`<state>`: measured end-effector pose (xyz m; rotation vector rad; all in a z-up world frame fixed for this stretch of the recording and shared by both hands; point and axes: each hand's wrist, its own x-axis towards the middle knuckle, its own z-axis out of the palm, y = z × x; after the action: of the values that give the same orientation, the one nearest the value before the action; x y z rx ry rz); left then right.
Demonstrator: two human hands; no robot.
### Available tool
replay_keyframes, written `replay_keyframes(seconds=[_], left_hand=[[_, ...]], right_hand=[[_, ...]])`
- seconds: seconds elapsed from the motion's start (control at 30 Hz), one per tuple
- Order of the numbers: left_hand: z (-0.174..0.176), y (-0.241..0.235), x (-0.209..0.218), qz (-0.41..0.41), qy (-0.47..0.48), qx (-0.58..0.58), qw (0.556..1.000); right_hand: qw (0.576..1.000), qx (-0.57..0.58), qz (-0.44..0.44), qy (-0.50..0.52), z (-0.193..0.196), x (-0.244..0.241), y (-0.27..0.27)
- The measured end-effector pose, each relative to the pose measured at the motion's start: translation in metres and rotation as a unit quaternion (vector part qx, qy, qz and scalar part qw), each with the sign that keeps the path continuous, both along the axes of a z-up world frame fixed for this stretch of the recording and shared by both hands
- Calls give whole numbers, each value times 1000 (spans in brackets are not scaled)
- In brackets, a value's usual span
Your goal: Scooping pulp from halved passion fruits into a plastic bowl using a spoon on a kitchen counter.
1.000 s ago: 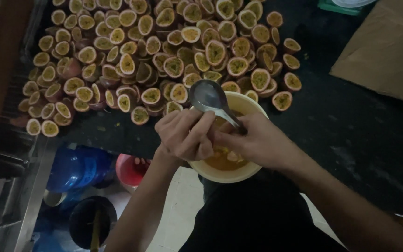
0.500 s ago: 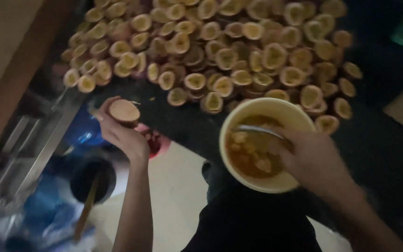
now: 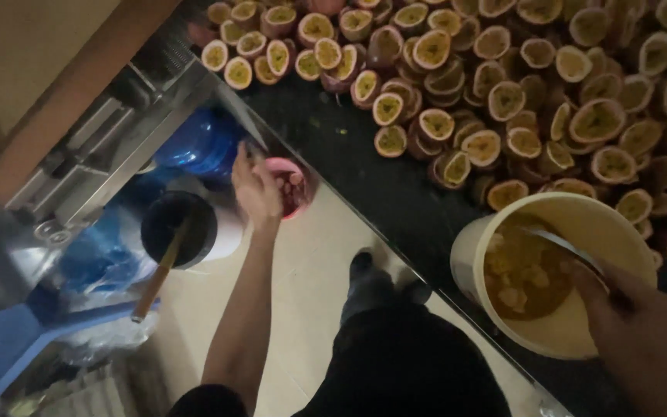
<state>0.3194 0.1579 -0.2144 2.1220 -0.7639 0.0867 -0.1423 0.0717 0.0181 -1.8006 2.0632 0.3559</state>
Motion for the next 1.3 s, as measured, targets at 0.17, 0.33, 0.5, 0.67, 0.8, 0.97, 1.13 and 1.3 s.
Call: replay_keyframes(seconds=[0.17, 0.33, 0.5, 0.67, 0.8, 0.97, 1.13, 1.3], left_hand=[[63, -93, -74, -221, -33, -32, 974], [75, -146, -97, -233, 161, 134, 950], [44, -145, -92, -273, 46, -85, 957], [113, -102, -104, -390, 355, -176, 831], [134, -95, -148, -454, 705, -283, 465], [184, -97, -221, -499, 755, -212, 368], [216, -106, -284, -457, 725, -113, 503], [227, -107, -314, -485, 604, -77, 627]], right_hand=[[993, -94, -65, -32, -28, -9, 14], [977, -157, -109, -91, -36, 3, 29], [949, -279, -53, -136, -50, 2, 37], [957, -225, -131, -129, -35, 19, 30], [925, -183, -198, -268, -18, 17, 34], [896, -130, -260, -337, 49, 38, 43], [889, -258, -110, -361, 46, 5, 62], [841, -365, 51, -395, 48, -7, 60]])
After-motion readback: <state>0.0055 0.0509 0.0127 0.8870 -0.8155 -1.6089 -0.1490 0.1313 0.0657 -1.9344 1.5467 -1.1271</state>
